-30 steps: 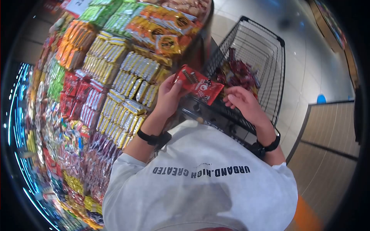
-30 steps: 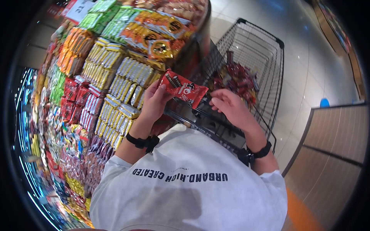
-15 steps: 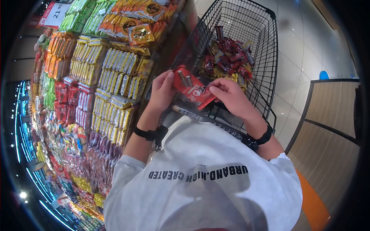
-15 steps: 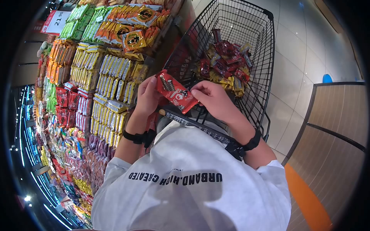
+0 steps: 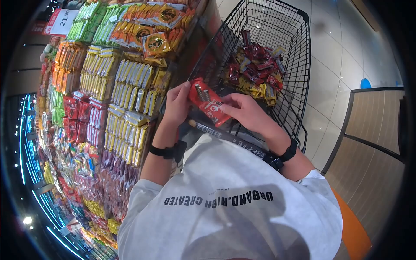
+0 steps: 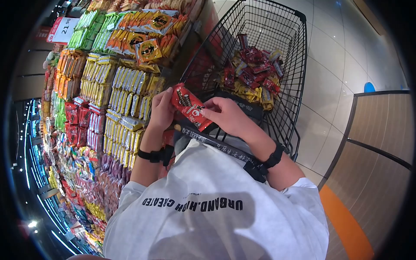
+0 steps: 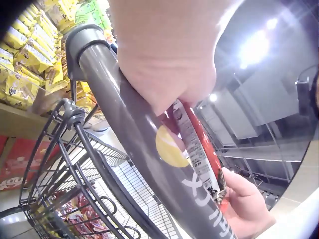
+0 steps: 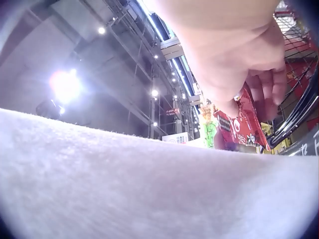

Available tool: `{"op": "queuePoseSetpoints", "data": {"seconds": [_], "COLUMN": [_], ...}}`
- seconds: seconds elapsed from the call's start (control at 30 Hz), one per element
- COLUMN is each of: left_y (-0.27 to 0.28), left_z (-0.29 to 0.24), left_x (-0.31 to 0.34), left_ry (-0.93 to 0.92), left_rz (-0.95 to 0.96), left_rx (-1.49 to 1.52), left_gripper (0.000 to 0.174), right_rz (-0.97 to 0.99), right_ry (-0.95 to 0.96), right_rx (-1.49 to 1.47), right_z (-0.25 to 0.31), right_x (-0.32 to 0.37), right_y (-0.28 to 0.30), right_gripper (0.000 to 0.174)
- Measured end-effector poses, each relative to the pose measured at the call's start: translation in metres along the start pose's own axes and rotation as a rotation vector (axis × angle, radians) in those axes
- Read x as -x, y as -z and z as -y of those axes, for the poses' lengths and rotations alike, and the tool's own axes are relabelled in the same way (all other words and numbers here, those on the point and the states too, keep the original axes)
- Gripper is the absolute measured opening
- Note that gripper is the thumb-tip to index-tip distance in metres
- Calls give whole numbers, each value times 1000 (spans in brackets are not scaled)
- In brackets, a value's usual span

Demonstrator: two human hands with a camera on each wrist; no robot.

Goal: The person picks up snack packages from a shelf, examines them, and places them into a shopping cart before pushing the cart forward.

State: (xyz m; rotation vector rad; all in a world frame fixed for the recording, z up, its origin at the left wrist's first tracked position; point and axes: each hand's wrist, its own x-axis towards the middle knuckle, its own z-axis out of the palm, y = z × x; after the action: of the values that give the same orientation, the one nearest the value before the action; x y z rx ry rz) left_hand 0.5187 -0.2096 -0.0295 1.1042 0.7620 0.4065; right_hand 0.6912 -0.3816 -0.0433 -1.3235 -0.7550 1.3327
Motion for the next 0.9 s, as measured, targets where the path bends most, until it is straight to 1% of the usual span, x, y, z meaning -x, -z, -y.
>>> {"op": "queuePoseSetpoints", "data": {"seconds": [0.13,0.2,0.23,0.33,0.37,0.4,0.43,0.47,0.5,0.53,0.6,0.63,0.67,0.73,0.9], "left_y": [5,2,6,6,1,-1,-2,-2,-3,-1,6,-1,1,1,2], "left_z": [3,5,7,5,-3,-9,-12,-14,-15,-10,-1,-7,-6,-10,-10], "left_x": [-3,-4,-6,-8,-7,-8,-9,-9,-10,-13,-20,-15,-16,-15,-14], "left_ry": [19,66,63,53,44,40,65,88,99,90,55,36,14,75,55], "left_rz": [-18,-26,-7,14,86,90,155,219,227,226,175,153,153,166,182], "left_rx": [-52,-25,-36,-39,-45,-45,-58,-72,-75,-78,-281,-290,-344,-318,-339], "left_gripper": [38,37,34,33,36,36,38,40,33,33,26,22,20,20,21], "right_rz": [-37,-46,-57,-73,-88,-106,-106,-146,-187,-183,-210,-248,-233,-272,-253], "right_ry": [-6,-17,-19,-15,-46,-78,-79,-61,-39,-31,-36,-14,10,-4,-49], "right_rx": [5,23,17,26,-8,-44,-43,-103,-161,-158,-130,-71,-68,-66,-131], "right_z": [0,-3,-4,-2,-2,-2,-3,-3,-3,-3,-1,1,3,4,6], "right_x": [-2,-4,-4,-5,-4,-3,-2,-2,-3,-3,-3,-3,-4,-4,-4], "right_y": [2,5,6,8,10,11,11,10,10,11,13,11,10,11,15], "right_gripper": [31,30,30,30,29,28,28,27,27,27,26,26,26,27,22]}}
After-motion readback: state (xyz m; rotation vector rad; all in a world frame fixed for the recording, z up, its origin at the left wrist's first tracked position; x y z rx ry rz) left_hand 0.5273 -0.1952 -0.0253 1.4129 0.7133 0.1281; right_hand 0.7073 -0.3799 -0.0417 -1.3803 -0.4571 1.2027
